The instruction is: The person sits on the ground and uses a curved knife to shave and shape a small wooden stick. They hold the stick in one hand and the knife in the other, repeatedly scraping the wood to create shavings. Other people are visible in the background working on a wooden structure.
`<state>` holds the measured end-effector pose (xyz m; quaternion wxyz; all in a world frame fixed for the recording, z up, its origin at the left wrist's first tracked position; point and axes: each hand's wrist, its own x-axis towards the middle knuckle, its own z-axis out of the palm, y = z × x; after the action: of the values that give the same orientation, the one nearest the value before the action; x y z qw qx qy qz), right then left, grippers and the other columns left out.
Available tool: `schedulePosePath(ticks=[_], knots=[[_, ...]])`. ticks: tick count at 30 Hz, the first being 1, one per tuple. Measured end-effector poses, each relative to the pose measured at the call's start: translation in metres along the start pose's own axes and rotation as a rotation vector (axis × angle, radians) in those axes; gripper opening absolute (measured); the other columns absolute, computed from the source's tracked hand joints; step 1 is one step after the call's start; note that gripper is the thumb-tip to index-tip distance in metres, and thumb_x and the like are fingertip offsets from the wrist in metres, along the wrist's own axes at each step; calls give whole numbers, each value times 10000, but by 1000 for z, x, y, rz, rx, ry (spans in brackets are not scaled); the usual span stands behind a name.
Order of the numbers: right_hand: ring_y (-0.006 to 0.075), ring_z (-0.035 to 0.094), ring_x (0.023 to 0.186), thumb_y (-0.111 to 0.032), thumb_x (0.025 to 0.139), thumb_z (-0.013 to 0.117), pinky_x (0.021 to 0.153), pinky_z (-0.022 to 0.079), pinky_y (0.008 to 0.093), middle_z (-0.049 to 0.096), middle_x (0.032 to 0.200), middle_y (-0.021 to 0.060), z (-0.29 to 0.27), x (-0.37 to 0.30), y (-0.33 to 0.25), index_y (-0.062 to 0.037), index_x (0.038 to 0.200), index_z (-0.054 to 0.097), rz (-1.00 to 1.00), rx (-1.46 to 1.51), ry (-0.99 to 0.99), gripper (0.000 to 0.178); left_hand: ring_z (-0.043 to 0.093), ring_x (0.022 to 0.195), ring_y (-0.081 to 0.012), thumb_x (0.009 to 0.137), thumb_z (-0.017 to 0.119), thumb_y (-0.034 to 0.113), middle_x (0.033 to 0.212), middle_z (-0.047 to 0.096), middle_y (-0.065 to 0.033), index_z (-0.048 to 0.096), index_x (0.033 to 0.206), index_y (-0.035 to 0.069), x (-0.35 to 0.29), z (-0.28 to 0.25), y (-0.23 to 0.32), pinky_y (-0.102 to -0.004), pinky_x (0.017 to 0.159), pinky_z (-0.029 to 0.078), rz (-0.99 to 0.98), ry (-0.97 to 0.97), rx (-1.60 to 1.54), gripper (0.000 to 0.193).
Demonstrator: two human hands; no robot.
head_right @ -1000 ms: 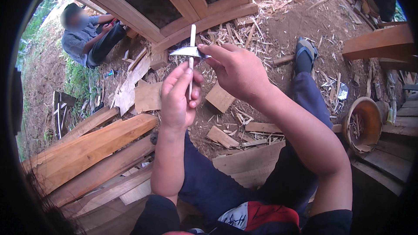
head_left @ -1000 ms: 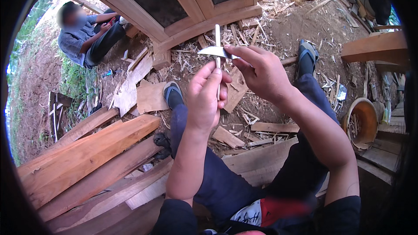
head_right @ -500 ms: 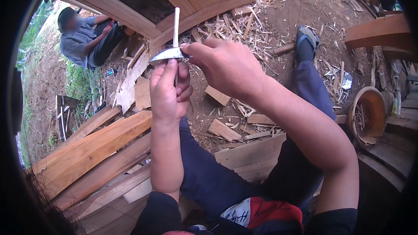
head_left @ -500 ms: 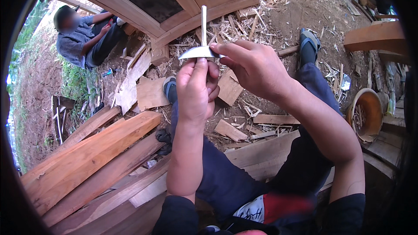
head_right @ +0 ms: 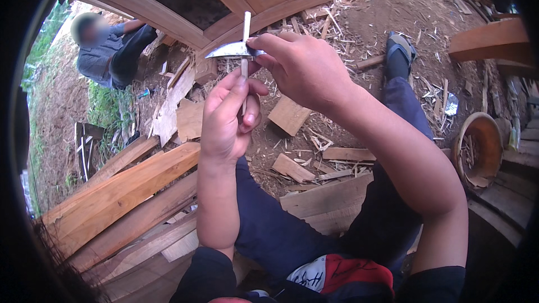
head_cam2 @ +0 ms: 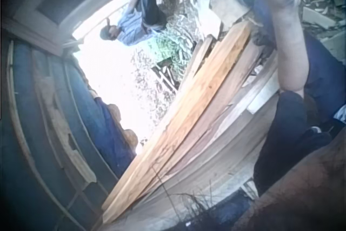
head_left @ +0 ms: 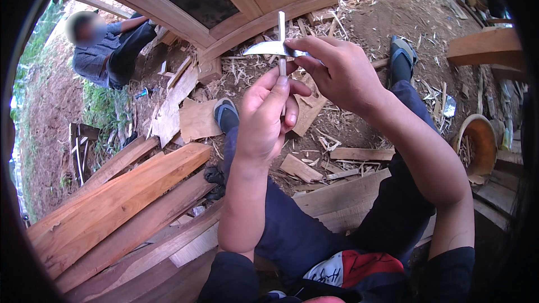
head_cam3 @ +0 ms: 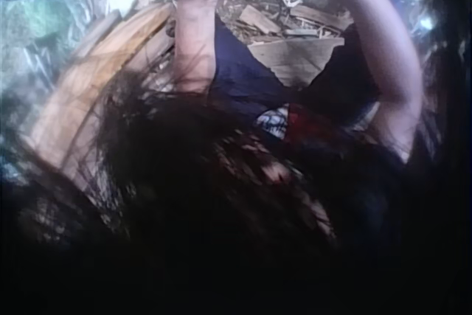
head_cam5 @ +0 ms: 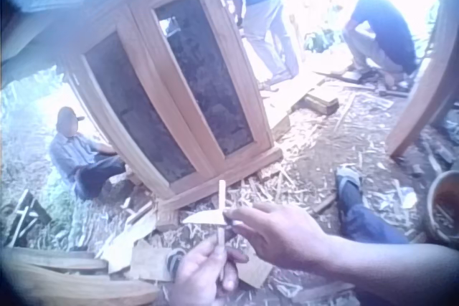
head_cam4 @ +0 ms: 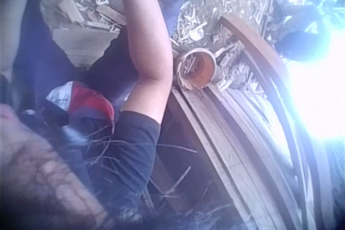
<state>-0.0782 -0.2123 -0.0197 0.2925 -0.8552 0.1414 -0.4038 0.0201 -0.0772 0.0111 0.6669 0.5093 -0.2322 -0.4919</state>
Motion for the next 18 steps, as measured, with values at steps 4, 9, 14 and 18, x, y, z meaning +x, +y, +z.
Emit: schedulePosePath(ticks=[4, 9, 14, 18], knots=[[335, 668, 732, -146, 843, 648, 600, 530, 413, 676, 849, 134, 3, -3, -2, -87, 1051, 626, -15, 30, -31, 217, 490, 498, -27, 1013, 453, 198, 856, 652, -105, 560, 1081, -13, 4, 0, 0, -146, 379, 323, 30, 85, 91, 246], [343, 660, 713, -150, 843, 648, 585, 516, 434, 662, 809, 141, 1, -4, -11, -85, 1018, 587, 23, -4, -114, 196, 487, 495, -32, 1012, 463, 217, 836, 635, -86, 567, 990, 6, 2, -9, -1, -149, 389, 328, 59, 138, 182, 236], [348, 655, 711, -162, 847, 648, 581, 511, 436, 652, 786, 138, 3, -4, -8, -93, 1004, 578, 6, -16, -55, 186, 415, 483, -22, 1010, 444, 190, 799, 520, -15, 528, 1052, 13, 1, -7, 4, -147, 403, 305, 36, 46, 65, 201], [348, 654, 709, -163, 849, 648, 579, 511, 432, 650, 787, 137, 0, -3, -10, -90, 992, 577, 16, -21, -61, 175, 368, 476, -18, 1008, 427, 173, 790, 458, 9, 488, 1114, 13, -1, -8, 9, -149, 409, 289, 13, -26, 31, 201]])
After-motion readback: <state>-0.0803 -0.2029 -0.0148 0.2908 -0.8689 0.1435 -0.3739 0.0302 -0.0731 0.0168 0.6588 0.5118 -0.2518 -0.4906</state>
